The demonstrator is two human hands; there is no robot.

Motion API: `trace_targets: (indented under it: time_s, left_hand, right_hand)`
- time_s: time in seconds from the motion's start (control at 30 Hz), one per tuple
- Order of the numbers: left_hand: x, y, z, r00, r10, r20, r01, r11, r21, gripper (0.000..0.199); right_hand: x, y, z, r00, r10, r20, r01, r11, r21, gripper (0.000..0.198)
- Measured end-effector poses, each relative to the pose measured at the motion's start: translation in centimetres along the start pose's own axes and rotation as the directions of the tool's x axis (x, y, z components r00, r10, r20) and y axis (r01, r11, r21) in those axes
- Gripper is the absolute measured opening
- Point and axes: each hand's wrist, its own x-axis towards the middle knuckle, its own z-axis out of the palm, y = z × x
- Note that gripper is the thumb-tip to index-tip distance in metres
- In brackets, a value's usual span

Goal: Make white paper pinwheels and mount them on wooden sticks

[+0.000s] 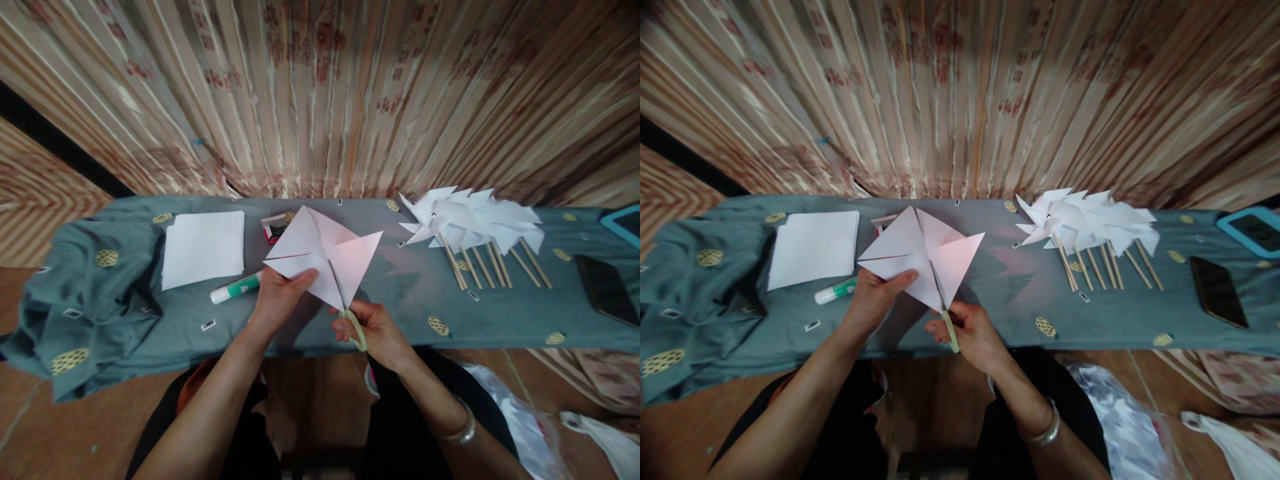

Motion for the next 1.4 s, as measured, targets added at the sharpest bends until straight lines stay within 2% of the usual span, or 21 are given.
trace_targets:
  time_s: [0.27,0.53,0.67,0.8,1.0,1.07,1.13,1.2,1.23,1.3,1.4]
  left_hand:
    - [-0.1,0.0,0.1,1.000,-0.016,-0.011,0.016,1.000,0.001,0.032]
    - [0.0,0.0,-0.1,1.000,-0.019,0.002,0.019,1.000,-0.020,0.028]
    - [0.1,-0.2,-0.3,0.999,-0.043,0.026,0.046,0.995,-0.094,0.029]
    - [0.0,-0.4,-0.2,0.998,-0.065,0.027,0.068,0.987,-0.143,0.033]
    - [0.3,-1.1,0.3,0.994,-0.098,-0.043,0.086,0.971,-0.221,0.039]
    - [0.3,-1.4,0.4,0.989,-0.130,-0.076,0.108,0.963,-0.246,0.041]
    - [0.1,-1.7,0.5,0.981,-0.173,-0.085,0.147,0.957,-0.251,0.041]
    - [-0.4,-2.0,0.5,0.975,-0.211,-0.068,0.188,0.951,-0.245,0.042]
    - [-0.8,-2.2,0.5,0.973,-0.225,-0.056,0.206,0.949,-0.238,0.042]
    - [-1.5,-2.5,0.4,0.968,-0.247,-0.030,0.235,0.948,-0.214,0.045]
    - [-2.6,-3.1,0.3,0.960,-0.281,-0.008,0.275,0.946,-0.173,0.044]
  right_hand:
    - [0.0,-0.1,0.1,1.000,-0.005,0.001,0.004,1.000,0.024,0.046]
    - [0.2,0.7,-0.4,0.998,-0.028,0.047,0.030,0.999,-0.045,0.047]
    - [-0.3,1.0,-1.3,0.994,-0.022,0.110,0.039,0.987,-0.156,0.047]
    - [-1.3,0.9,-2.3,0.982,-0.055,0.181,0.121,0.919,-0.374,0.045]
    - [-3.4,0.2,-5.1,0.951,0.107,0.291,0.058,0.860,-0.507,0.042]
    - [-4.0,-0.1,-6.7,0.950,0.145,0.275,0.034,0.831,-0.555,0.043]
    - [-4.6,-0.3,-8.5,0.975,0.108,0.193,0.028,0.804,-0.595,0.042]
    - [-4.9,-0.3,-10.0,0.999,-0.022,0.037,0.041,0.734,-0.677,0.045]
    - [-4.9,-0.2,-10.5,0.991,-0.117,-0.059,0.034,0.664,-0.747,0.048]
    - [-4.6,0.1,-11.3,0.930,-0.307,-0.201,-0.031,0.480,-0.877,0.051]
    - [-3.5,1.0,-11.7,0.826,-0.511,-0.238,-0.140,0.224,-0.965,0.051]
